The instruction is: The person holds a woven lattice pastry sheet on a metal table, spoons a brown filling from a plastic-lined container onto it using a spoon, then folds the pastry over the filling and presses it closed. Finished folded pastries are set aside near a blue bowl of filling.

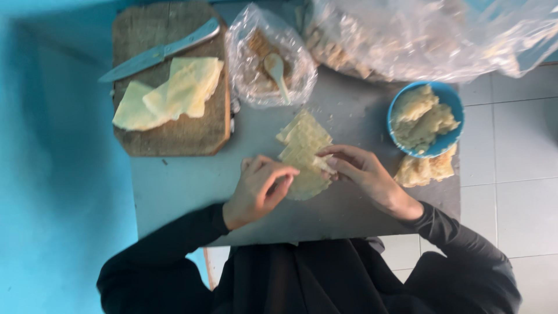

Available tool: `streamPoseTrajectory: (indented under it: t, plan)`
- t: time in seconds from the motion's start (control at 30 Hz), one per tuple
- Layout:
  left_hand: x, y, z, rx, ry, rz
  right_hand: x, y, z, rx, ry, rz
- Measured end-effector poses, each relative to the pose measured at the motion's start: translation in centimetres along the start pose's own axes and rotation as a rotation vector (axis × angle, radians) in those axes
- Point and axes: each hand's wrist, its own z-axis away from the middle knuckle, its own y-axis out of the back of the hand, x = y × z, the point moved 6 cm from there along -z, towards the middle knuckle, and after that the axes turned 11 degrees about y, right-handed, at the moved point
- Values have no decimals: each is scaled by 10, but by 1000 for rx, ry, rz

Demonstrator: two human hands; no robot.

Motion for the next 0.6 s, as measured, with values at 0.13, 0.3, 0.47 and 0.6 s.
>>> streamPoseTrajectory:
  t: [0.13, 0.3, 0.47, 0.6]
  plan:
    - [3, -5, 2, -116, -65, -89, 0, 4, 13, -20, -175, -11]
    - [-3, -6, -1, -329, -185, -207, -46, 17, 34, -185, -79, 258]
    - [-10, -5, -1, -393, -153, -140, -169, 66, 74, 402, 647, 485]
    - [-6, 0, 4, -296, -261, -223, -248, 54, 53, 639, 1072, 1314]
